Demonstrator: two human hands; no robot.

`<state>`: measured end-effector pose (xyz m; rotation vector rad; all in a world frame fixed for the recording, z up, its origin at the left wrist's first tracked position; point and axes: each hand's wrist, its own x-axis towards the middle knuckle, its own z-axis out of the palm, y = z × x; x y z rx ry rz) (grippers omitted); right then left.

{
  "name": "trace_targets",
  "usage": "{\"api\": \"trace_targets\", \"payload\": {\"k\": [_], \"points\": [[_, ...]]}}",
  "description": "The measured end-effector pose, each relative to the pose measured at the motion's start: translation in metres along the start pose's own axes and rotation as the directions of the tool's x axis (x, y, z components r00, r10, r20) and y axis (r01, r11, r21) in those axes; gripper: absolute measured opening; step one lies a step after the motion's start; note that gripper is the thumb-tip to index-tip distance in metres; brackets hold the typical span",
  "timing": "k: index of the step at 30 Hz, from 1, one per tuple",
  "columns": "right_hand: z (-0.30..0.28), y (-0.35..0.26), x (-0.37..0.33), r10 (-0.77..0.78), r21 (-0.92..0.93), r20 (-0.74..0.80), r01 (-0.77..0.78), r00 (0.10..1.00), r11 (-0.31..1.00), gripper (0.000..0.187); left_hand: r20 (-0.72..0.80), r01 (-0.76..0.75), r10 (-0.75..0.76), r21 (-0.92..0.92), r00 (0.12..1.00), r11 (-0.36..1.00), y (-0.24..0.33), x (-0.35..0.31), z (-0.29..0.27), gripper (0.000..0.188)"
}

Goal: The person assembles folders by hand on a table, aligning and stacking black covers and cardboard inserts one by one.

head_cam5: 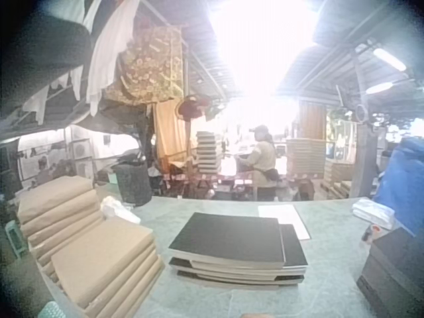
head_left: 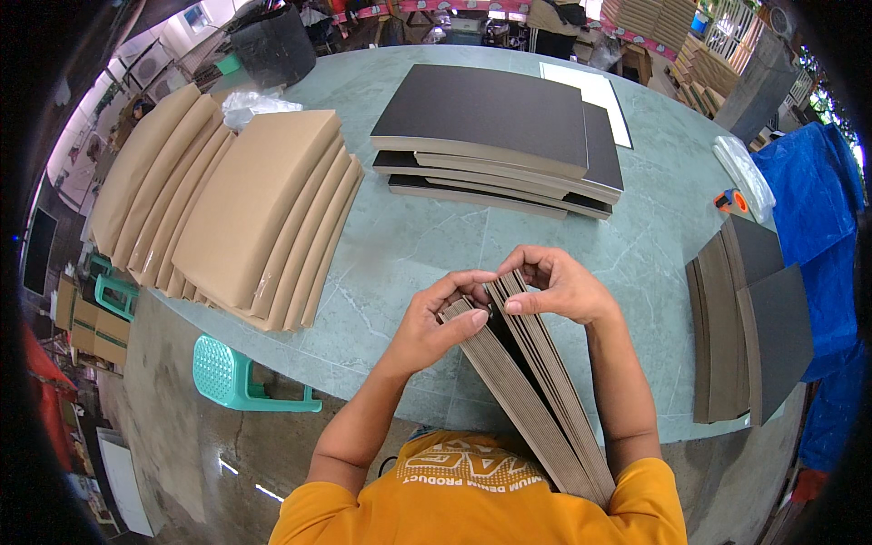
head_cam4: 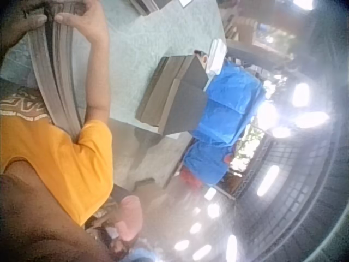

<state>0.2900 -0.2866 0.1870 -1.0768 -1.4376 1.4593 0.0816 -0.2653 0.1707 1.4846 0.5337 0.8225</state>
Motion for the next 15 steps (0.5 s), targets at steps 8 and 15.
{"api": "trace_targets", "payload": {"k": [8,15], "points": [[-0.0039,0.0008,0.0015,-0.099,-0.028,0.028,0.100,0.995,0.995,0.039,0.035,0.002,0.000,-0.068,0.999,0.998,-0.0004,-0.0001,-0.0017,0.039],[-0.0079,0.0016,0.0023,-0.046,-0.056,0.102,0.052,0.994,0.997,0.035,-0.010,-0.026,0.025,-0.068,1.000,0.997,-0.0025,-0.0029,0.0002,0.040]]}}
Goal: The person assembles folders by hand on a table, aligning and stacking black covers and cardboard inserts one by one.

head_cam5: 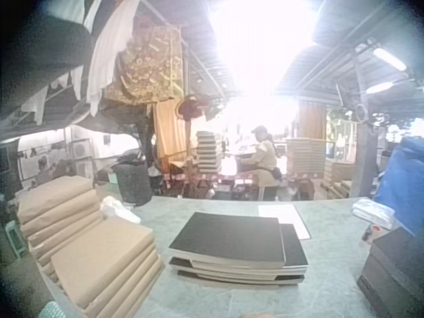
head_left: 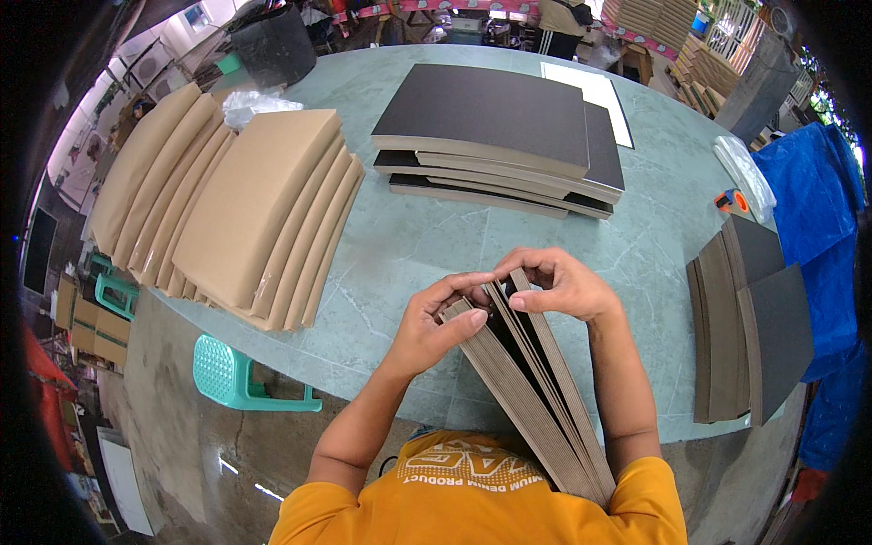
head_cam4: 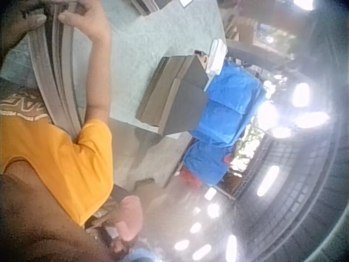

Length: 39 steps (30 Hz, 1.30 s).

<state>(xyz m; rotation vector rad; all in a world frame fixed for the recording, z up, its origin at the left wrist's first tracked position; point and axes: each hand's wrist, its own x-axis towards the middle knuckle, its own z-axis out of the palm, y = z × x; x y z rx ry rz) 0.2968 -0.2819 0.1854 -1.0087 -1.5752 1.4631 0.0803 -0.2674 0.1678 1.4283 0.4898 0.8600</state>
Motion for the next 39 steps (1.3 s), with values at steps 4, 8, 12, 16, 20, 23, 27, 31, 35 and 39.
{"api": "trace_targets", "payload": {"k": [4,8,12,16,20,23,27,31,35,39], "points": [[0.003,-0.002,0.000,-0.009,0.057,-0.012,0.010,1.000,0.998,0.035,-0.003,0.003,-0.003,-0.004,1.000,1.000,-0.005,-0.002,-0.003,0.040],[0.000,0.001,-0.001,0.014,0.029,-0.018,-0.014,1.000,0.999,0.036,-0.003,0.001,-0.001,0.007,1.000,1.000,-0.005,-0.001,-0.002,0.041],[0.002,-0.010,-0.002,0.044,0.012,-0.017,-0.044,0.999,0.999,0.036,-0.031,0.017,-0.017,-0.004,0.999,1.000,-0.003,-0.002,0.000,0.043],[0.001,-0.005,-0.002,0.027,0.020,-0.025,-0.027,0.999,0.999,0.036,-0.025,0.020,-0.020,-0.002,0.999,1.000,-0.002,-0.001,0.000,0.043],[-0.001,-0.003,-0.002,0.056,-0.002,-0.011,-0.056,0.998,0.998,0.037,-0.010,-0.004,0.004,0.005,1.000,1.000,-0.005,-0.001,-0.001,0.044],[0.001,-0.007,-0.002,0.042,0.034,-0.021,-0.041,0.999,0.999,0.041,-0.039,0.050,-0.049,0.040,0.998,0.998,-0.002,0.000,0.001,0.050],[0.002,-0.007,-0.001,0.037,0.067,-0.014,-0.036,0.999,0.997,0.045,-0.026,0.034,-0.034,0.021,0.999,0.999,-0.002,-0.002,0.000,0.048],[0.002,-0.001,0.001,0.007,0.094,-0.008,-0.006,1.000,0.996,0.046,-0.008,0.040,-0.039,0.119,0.999,0.992,0.006,0.001,0.002,0.052],[0.003,0.000,0.001,0.008,0.149,0.002,-0.008,1.000,0.989,0.049,0.029,0.042,-0.047,0.153,0.998,0.987,0.008,0.004,0.001,0.055],[-0.006,-0.002,-0.003,0.053,0.119,0.005,-0.053,0.999,0.991,0.048,0.046,0.034,-0.041,0.151,0.998,0.988,0.001,0.005,-0.004,0.047]]}}
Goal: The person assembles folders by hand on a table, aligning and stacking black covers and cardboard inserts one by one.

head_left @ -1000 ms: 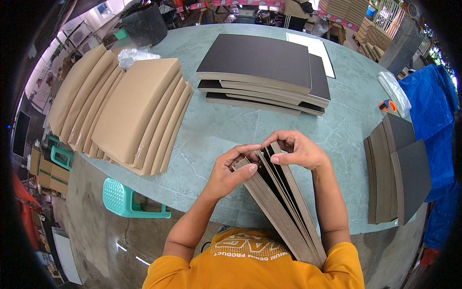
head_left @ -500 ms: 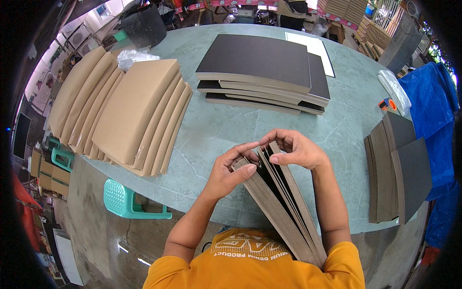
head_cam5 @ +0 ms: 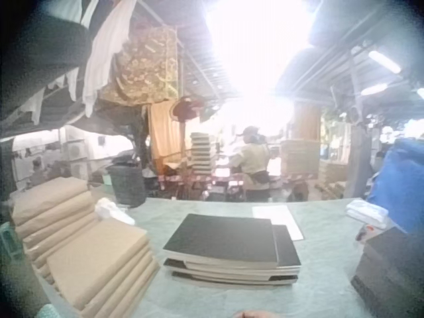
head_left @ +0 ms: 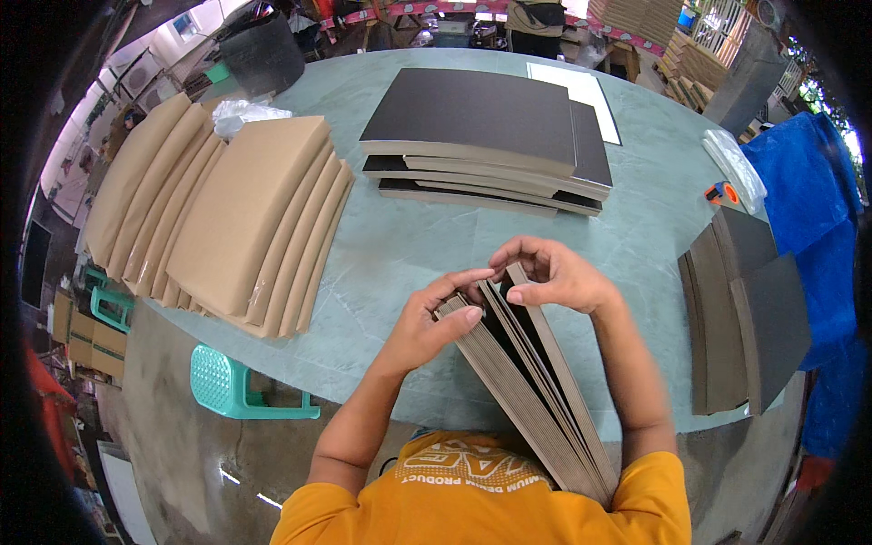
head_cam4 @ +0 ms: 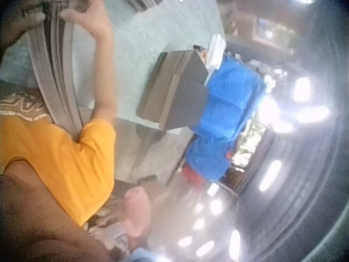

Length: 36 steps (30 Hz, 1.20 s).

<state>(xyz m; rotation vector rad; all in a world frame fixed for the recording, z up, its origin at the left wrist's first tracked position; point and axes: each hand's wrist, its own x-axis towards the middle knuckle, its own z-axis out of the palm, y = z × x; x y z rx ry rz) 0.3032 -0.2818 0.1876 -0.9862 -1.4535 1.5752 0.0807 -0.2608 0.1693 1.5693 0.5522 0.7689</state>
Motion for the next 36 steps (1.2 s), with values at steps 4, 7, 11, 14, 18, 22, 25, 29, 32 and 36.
{"api": "trace_targets", "payload": {"k": [4,7,11,14,18,22,25,29,32,36], "points": [[-0.037,-0.038,-0.036,0.002,-0.604,-0.370,-0.242,0.929,0.760,0.050,0.014,-0.077,0.080,-0.134,0.997,0.988,-0.020,0.005,0.003,0.069],[-0.078,-0.037,-0.100,-0.313,-0.841,-0.532,-0.449,0.787,0.300,0.052,0.125,-0.089,0.137,-0.330,0.983,0.940,-0.015,0.018,0.016,0.087],[-0.038,-0.064,-0.199,0.202,-0.612,-0.640,-0.651,0.741,0.450,0.035,0.293,-0.014,0.030,-0.057,0.956,0.998,-0.012,0.031,0.007,0.092],[0.009,-0.031,-0.308,0.580,-0.122,-0.356,-0.652,0.733,0.748,0.074,0.240,-0.040,0.058,-0.081,0.969,0.996,-0.036,0.032,0.010,0.090],[0.152,0.016,-0.381,0.700,0.572,-0.657,-0.420,0.280,0.705,0.071,0.243,0.023,0.002,-0.102,0.970,0.995,-0.033,0.046,0.021,0.089],[0.246,0.122,-0.351,-0.052,-0.057,-0.998,-0.165,0.032,0.985,0.085,0.286,-0.042,0.045,-0.017,0.957,0.999,-0.030,0.046,0.016,0.091],[0.257,0.210,-0.297,-0.073,0.079,-0.868,-0.282,-0.491,0.956,0.097,0.363,-0.113,0.087,0.051,0.928,0.992,-0.018,0.044,0.010,0.093],[0.258,0.313,-0.335,-0.063,0.031,-0.952,-0.299,-0.300,0.954,0.074,0.530,-0.225,0.058,0.256,0.846,0.940,-0.062,0.036,-0.007,0.079],[0.235,0.283,-0.319,-0.180,-0.100,-0.926,-0.246,-0.332,0.964,0.072,0.545,-0.080,-0.086,0.274,0.834,0.958,-0.135,0.021,-0.019,0.071],[0.146,0.130,-0.284,-0.071,-0.002,-0.967,-0.274,-0.244,0.962,0.082,0.454,0.037,-0.141,0.231,0.880,0.972,-0.072,0.034,-0.030,0.070]]}}
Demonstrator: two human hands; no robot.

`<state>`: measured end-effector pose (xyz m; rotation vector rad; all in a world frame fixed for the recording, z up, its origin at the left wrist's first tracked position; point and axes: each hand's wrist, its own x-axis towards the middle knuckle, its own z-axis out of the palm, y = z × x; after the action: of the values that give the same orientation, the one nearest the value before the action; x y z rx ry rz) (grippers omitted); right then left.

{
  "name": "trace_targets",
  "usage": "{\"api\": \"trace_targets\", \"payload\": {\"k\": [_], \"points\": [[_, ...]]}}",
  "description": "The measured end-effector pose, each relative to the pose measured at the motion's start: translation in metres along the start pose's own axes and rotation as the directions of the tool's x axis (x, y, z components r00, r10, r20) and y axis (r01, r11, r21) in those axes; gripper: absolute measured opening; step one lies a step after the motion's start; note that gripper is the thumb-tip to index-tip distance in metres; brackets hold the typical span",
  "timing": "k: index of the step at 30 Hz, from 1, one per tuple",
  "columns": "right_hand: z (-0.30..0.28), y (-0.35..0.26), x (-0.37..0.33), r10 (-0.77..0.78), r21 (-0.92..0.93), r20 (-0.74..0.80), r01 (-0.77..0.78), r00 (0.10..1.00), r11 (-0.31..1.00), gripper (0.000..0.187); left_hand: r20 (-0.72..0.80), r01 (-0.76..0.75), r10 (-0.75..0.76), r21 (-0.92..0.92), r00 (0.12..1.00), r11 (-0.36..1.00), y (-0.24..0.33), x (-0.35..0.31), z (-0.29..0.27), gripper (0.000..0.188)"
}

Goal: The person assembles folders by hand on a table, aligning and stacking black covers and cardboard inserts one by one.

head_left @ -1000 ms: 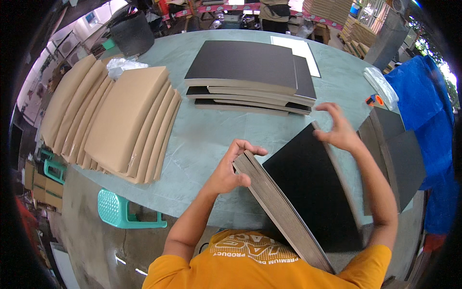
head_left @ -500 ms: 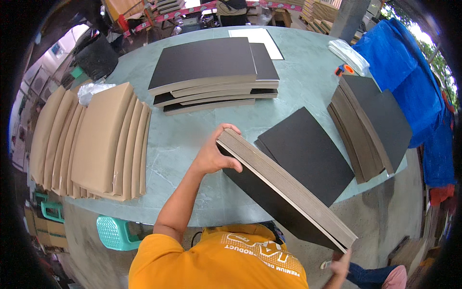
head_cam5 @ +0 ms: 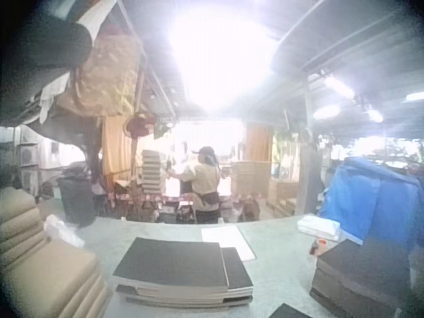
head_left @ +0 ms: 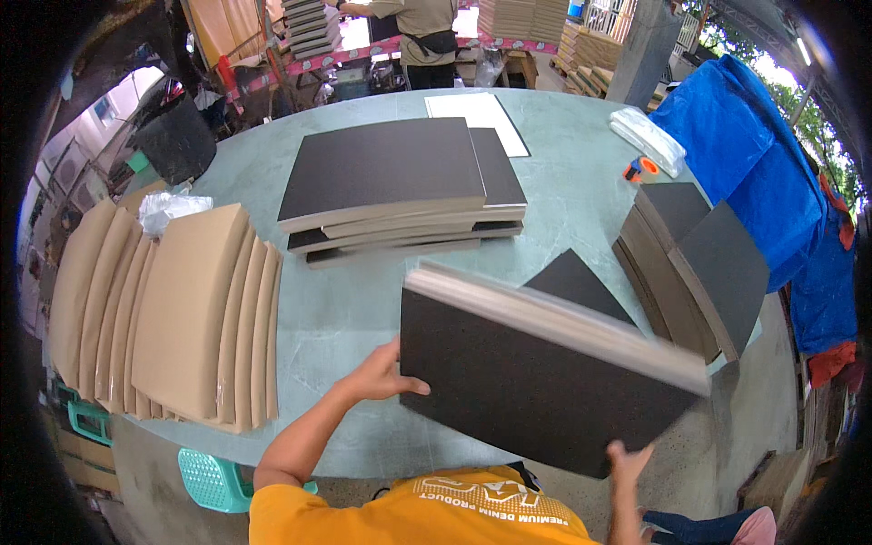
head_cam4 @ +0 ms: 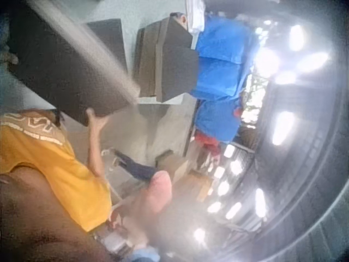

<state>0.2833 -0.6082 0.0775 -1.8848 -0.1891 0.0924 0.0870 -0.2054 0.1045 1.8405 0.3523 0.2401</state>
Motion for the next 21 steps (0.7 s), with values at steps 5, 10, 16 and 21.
{"api": "trace_targets", "payload": {"k": [5,10,16,21], "points": [[0.116,-0.159,0.169,-0.004,-0.271,0.330,0.099,0.944,0.958,0.074,-0.413,0.066,-0.086,-0.063,0.906,0.996,0.060,0.055,-0.087,0.063],[0.253,-0.265,0.291,-0.013,-0.007,0.725,0.026,0.689,1.000,0.070,-0.626,0.072,-0.079,-0.036,0.776,0.997,0.079,0.148,-0.216,0.059],[0.390,-0.214,0.332,0.067,-0.002,0.843,-0.120,0.534,0.993,0.063,-0.672,0.383,-0.119,0.259,0.731,0.887,-0.006,0.192,-0.282,0.057],[0.385,-0.186,0.348,0.118,-0.014,0.850,-0.203,0.513,0.979,0.075,-0.666,0.318,-0.150,0.138,0.731,0.938,-0.013,0.204,-0.275,0.058]]}}
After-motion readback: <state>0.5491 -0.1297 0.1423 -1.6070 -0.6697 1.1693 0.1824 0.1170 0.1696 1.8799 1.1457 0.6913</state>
